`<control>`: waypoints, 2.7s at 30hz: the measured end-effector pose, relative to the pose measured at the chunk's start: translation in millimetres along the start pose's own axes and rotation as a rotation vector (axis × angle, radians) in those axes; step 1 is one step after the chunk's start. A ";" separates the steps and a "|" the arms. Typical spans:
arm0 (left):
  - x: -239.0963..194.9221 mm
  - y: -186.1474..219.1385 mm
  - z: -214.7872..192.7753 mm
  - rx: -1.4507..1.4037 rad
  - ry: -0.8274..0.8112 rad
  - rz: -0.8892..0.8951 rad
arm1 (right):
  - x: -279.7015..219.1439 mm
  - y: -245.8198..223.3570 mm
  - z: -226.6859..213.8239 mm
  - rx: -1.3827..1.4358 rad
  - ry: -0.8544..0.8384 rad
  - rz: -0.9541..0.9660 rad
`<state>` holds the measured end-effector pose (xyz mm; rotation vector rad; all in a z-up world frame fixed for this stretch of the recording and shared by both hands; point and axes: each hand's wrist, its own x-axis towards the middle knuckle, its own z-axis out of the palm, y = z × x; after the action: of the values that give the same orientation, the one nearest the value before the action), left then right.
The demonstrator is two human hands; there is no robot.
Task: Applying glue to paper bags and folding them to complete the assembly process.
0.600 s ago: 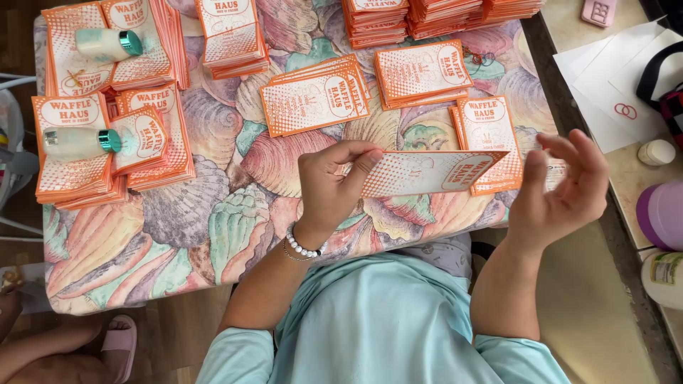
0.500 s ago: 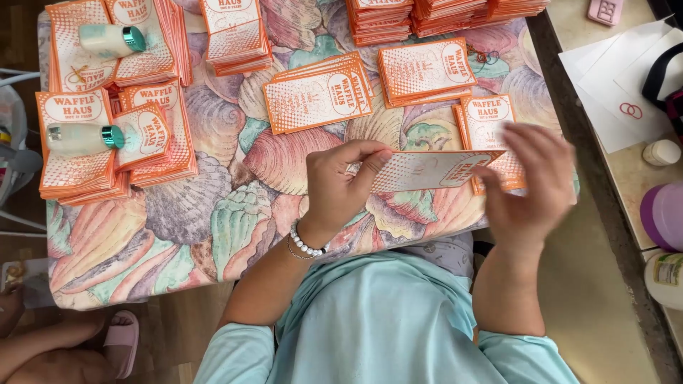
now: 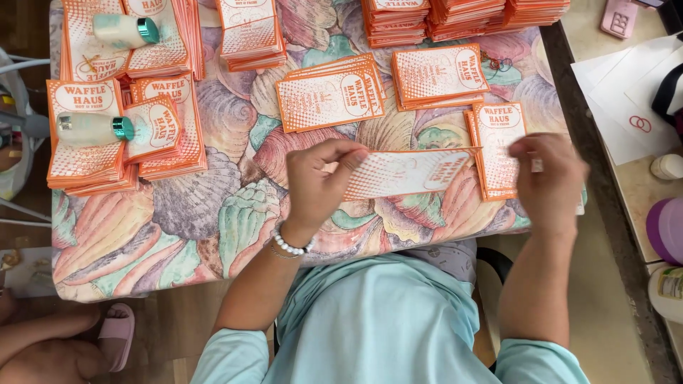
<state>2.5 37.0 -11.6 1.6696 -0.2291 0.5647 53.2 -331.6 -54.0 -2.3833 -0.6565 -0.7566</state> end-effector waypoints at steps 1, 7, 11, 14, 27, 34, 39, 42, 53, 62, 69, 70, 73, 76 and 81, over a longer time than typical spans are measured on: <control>0.8 -0.1 -6.8 0.000 0.002 -0.003 | 0.7 -9.1 -6.1 0.001 -0.004 -0.001; 2.5 -1.3 -26.5 -0.075 0.015 -0.079 | 21.2 -69.7 22.2 0.582 0.094 0.200; -0.4 -0.8 -29.6 -0.087 0.031 -0.097 | 34.4 -98.9 64.1 1.011 0.078 0.207; -3.9 -4.6 -34.7 -0.088 0.045 -0.114 | 30.8 -97.1 87.7 1.079 0.150 0.324; -16.8 -3.4 -35.9 0.204 0.028 0.067 | 30.8 -85.4 47.0 0.321 0.330 0.050; -28.9 6.8 -12.4 0.197 -0.066 0.131 | 45.3 -143.0 71.3 0.216 -0.155 -0.341; -37.0 -10.3 -59.9 0.063 0.048 -0.071 | 0.2 -35.6 46.1 0.376 -0.272 0.066; -36.0 -16.5 -76.3 -0.294 0.068 -0.457 | -16.6 -17.9 16.7 0.241 -0.152 0.308; -72.6 -90.0 24.7 -1.026 -0.143 -1.117 | -10.8 -76.3 82.6 1.667 -0.262 -0.078; -51.5 -41.0 33.5 -0.729 -0.371 -0.992 | -10.7 -78.4 62.8 1.475 -0.156 0.097; 29.0 -116.9 -40.6 0.563 -0.050 -0.019 | 10.8 -6.4 18.8 0.537 0.151 0.544; 40.5 -126.6 -45.0 0.563 -0.044 -0.012 | 9.3 14.9 15.6 0.539 0.155 0.536; 68.3 -145.5 -57.1 0.782 -0.172 0.097 | 0.0 68.9 17.4 0.147 0.020 0.553; 89.9 -152.3 -54.0 0.826 -0.473 -0.032 | -3.5 96.6 32.4 0.012 -0.047 0.451; 105.8 -157.7 -44.6 0.839 -0.654 -0.067 | -6.8 72.4 45.7 -0.278 -0.121 0.352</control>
<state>154.9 126.8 -93.7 2.6440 -0.4427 0.0143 107.5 -357.9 -115.2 -2.7135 -0.1719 -0.5838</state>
